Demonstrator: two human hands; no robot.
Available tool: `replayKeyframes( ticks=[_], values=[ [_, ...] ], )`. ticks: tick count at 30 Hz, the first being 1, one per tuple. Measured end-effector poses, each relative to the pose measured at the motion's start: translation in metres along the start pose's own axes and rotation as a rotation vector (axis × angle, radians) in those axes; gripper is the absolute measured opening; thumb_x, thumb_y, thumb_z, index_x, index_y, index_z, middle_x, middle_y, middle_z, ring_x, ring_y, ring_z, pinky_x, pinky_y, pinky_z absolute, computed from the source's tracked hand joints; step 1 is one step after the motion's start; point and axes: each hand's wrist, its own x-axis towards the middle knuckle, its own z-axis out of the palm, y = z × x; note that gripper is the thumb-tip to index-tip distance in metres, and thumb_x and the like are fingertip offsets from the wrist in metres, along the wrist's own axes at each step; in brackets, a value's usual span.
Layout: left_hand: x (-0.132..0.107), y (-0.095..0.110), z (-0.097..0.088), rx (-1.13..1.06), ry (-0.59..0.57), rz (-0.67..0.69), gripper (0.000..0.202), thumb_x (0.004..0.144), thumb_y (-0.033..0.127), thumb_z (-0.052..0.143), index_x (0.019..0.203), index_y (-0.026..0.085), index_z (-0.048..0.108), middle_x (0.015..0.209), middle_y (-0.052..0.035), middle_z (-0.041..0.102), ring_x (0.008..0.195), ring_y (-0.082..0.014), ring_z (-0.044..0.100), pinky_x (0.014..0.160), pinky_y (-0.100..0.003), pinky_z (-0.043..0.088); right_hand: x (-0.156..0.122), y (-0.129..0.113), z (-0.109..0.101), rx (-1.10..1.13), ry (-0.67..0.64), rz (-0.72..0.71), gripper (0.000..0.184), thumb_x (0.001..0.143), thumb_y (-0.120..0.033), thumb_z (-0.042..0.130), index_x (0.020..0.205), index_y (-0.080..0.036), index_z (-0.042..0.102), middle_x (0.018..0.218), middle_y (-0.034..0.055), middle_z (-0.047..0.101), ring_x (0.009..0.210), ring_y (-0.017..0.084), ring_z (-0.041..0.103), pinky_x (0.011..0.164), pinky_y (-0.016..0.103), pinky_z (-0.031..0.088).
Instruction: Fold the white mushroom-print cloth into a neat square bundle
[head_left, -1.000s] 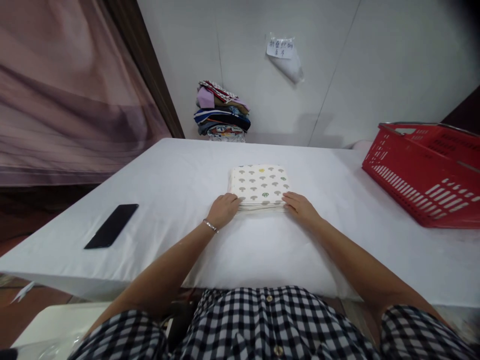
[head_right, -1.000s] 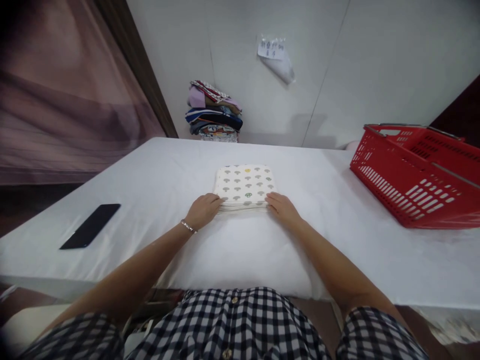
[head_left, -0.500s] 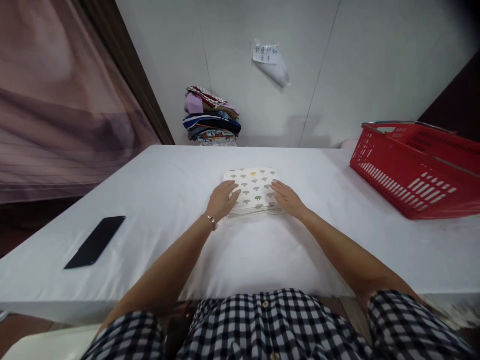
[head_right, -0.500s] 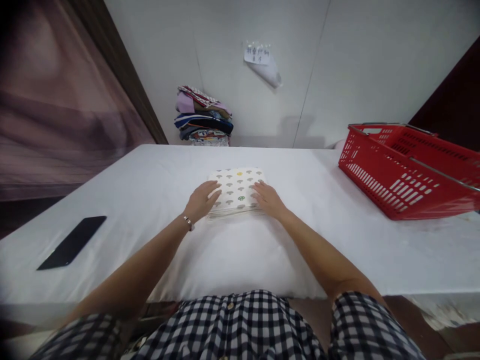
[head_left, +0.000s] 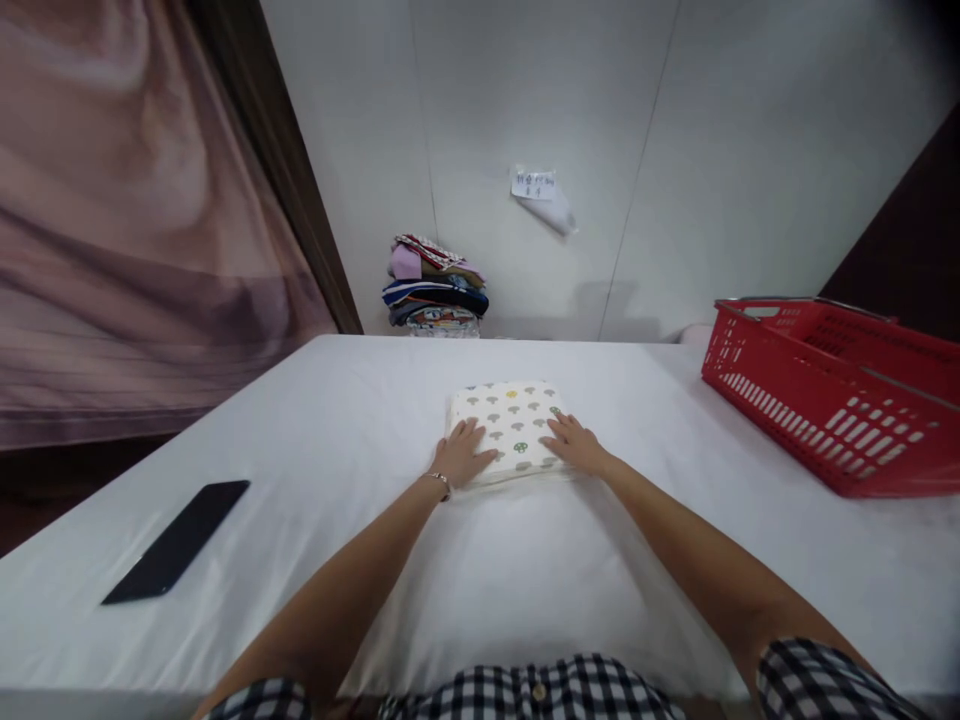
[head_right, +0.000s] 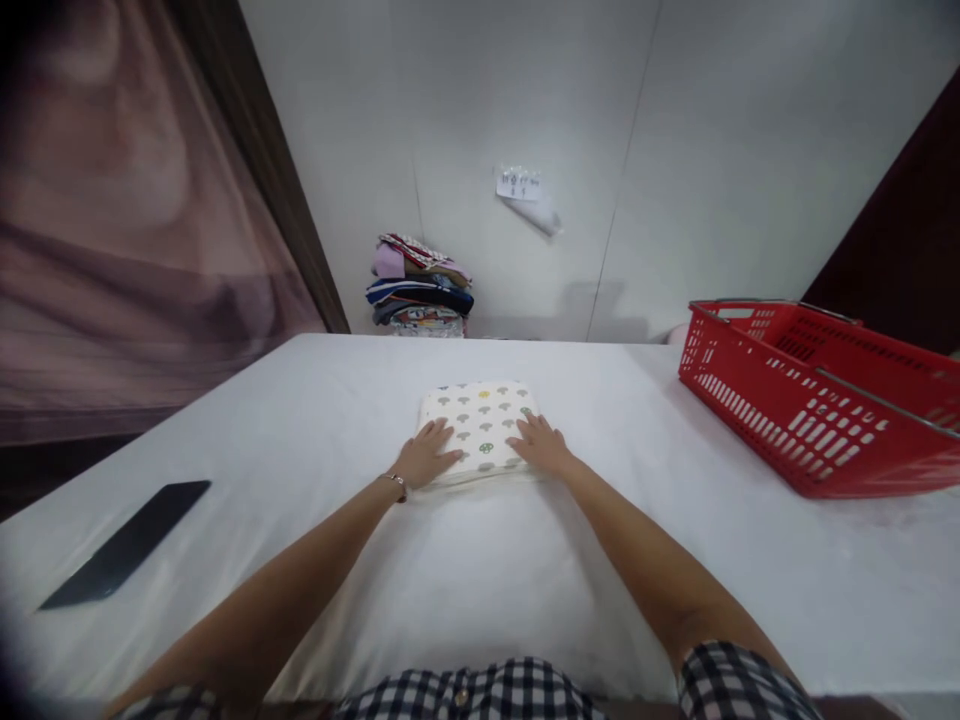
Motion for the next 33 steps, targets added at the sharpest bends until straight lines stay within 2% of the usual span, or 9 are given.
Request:
replayKeyframes(
  ticks=[2,4,6,11,16,21,25,30,33],
  values=[
    [0.01,0.005,-0.015,-0.028,-0.003,-0.02,0.067,0.083,0.064,0.031,0.14,0.028,0.032,0.153,-0.0039,0.016,0.14,-0.026,0.012,0.108,-0.052,0.018,0.012,-0.012,-0.009,-0.036,0.047,-0.006,0.055,0.09,-0.053,0.03,0.138,-0.026,0.036,0.153,0.0068,0.017,0.14,0.028,0.009,0.107,0.054,0.017],
    [0.024,0.011,-0.026,-0.016,0.064,-0.02,0.068,0.083,0.065,0.029,0.14,0.028,0.032,0.153,-0.0045,0.016,0.14,-0.026,0.01,0.109,-0.053,0.014,0.029,-0.025,-0.015,-0.058,0.092,-0.04,0.058,0.091,-0.052,0.029,0.14,-0.022,0.033,0.153,0.0091,0.014,0.14,0.027,0.007,0.108,0.052,0.015],
    [0.038,0.014,-0.028,0.026,0.112,-0.027,0.067,0.084,0.064,0.028,0.14,0.026,0.032,0.153,-0.005,0.014,0.14,-0.0259,0.007,0.109,-0.054,0.009,0.047,-0.034,-0.017,-0.078,0.116,-0.055,0.06,0.091,-0.052,0.03,0.141,-0.02,0.03,0.153,0.0099,0.012,0.14,0.026,0.006,0.109,0.05,0.015],
    [0.055,0.004,-0.006,0.008,0.023,-0.145,0.072,0.085,0.062,0.023,0.144,0.023,0.023,0.154,-0.0038,0.005,0.141,-0.026,0.002,0.109,-0.056,0.012,0.077,-0.031,0.003,-0.129,0.092,0.039,0.058,0.091,-0.05,0.03,0.142,-0.022,0.028,0.153,0.0068,0.012,0.14,0.024,0.008,0.109,0.051,0.013],
    [0.051,-0.005,0.007,-0.067,0.041,-0.13,0.071,0.084,0.064,0.024,0.144,0.025,0.023,0.154,-0.0008,0.004,0.141,-0.0243,0.0,0.108,-0.053,0.019,0.082,-0.018,0.017,-0.144,0.108,0.036,0.057,0.091,-0.051,0.029,0.141,-0.024,0.029,0.153,0.0049,0.014,0.14,0.023,0.008,0.108,0.051,0.017],
    [0.055,-0.013,0.002,-0.155,0.16,-0.141,0.061,0.086,0.054,0.035,0.139,0.022,0.034,0.153,-0.0036,0.017,0.14,-0.0226,0.012,0.108,-0.042,0.027,0.083,-0.016,0.018,-0.132,0.12,0.019,0.056,0.091,-0.051,0.028,0.14,-0.024,0.031,0.153,0.0052,0.016,0.14,0.024,0.011,0.107,0.053,0.019],
    [0.078,-0.033,-0.014,-0.189,0.32,-0.291,0.055,0.09,0.047,0.031,0.136,0.018,0.038,0.15,-0.0073,0.027,0.138,-0.0217,0.022,0.107,-0.035,0.03,0.084,-0.015,0.019,-0.124,0.124,0.02,0.058,0.091,-0.051,0.029,0.141,-0.022,0.031,0.153,0.0061,0.016,0.14,0.025,0.011,0.107,0.054,0.018],
    [0.114,-0.05,-0.032,-0.205,0.199,-0.437,0.063,0.088,0.058,0.023,0.121,0.015,0.055,0.124,-0.0144,0.058,0.117,-0.0291,0.051,0.089,-0.041,0.044,0.083,-0.015,0.019,-0.125,0.127,0.026,0.057,0.091,-0.051,0.03,0.141,-0.023,0.031,0.153,0.0057,0.016,0.14,0.024,0.011,0.107,0.053,0.018],
    [0.125,-0.049,-0.031,-0.177,0.172,-0.458,0.063,0.086,0.06,0.025,0.106,0.015,0.064,0.108,-0.0163,0.066,0.106,-0.0317,0.058,0.082,-0.043,0.046,0.083,-0.015,0.018,-0.129,0.13,0.024,0.057,0.091,-0.051,0.03,0.141,-0.024,0.03,0.153,0.0056,0.016,0.14,0.024,0.01,0.107,0.053,0.019]
  ],
)
